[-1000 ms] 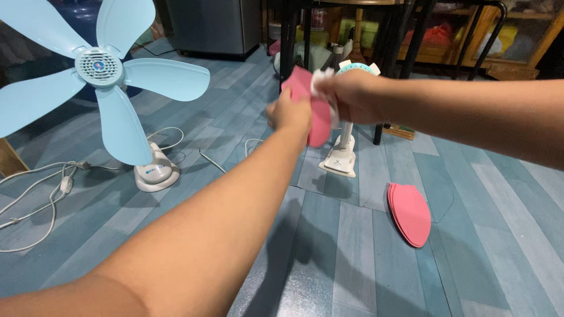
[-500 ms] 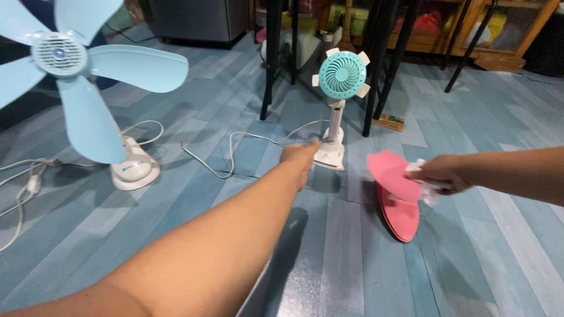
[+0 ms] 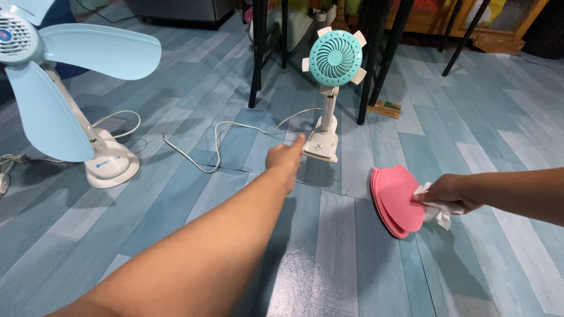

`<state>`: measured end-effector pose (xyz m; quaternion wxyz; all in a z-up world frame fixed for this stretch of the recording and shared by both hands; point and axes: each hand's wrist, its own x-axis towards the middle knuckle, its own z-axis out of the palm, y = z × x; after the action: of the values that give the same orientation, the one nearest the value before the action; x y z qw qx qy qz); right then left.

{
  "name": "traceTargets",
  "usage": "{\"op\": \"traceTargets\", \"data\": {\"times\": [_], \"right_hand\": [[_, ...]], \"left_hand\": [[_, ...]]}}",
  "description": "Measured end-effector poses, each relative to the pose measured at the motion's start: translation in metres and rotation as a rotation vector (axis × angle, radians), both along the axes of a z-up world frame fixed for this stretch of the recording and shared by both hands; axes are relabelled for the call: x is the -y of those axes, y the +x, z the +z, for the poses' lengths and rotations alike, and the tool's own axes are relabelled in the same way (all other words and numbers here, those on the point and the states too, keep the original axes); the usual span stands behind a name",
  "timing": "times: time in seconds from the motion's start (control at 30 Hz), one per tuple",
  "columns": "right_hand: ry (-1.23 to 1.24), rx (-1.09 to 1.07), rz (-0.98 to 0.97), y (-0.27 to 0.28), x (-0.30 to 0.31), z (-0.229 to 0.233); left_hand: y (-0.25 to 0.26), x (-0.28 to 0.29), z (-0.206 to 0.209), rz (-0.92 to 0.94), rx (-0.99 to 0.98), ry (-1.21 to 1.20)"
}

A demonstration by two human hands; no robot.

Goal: The person removes the blades from a small pink fan and a larger blue fan, then wipes the fan bodies and blades with a white cloth. The removed blades are placed on the floor beside each fan.

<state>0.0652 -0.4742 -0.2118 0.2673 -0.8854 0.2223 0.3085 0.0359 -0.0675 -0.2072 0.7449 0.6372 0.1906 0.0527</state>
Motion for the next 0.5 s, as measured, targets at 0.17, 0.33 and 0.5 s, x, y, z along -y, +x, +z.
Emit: {"op": "traceTargets", "data": {"times": [0.17, 0.33, 0.5], "right_hand": [[-0.221, -0.171, 0.283, 0.007, -0.007, 0.021], [-0.348, -0.223, 0.490, 0.001, -0.049, 0.080], [-0.198, -0.467, 0.812, -0.029, -0.126, 0.121]], "left_hand": [[0.015, -0.043, -0.015, 0.148, -0.108, 0.035], [0.013, -0.170, 0.021, -0.146, -0.714, 1.599], [-0.014, -0.291, 0.076, -3.198, -0.818, 2.999]]}}
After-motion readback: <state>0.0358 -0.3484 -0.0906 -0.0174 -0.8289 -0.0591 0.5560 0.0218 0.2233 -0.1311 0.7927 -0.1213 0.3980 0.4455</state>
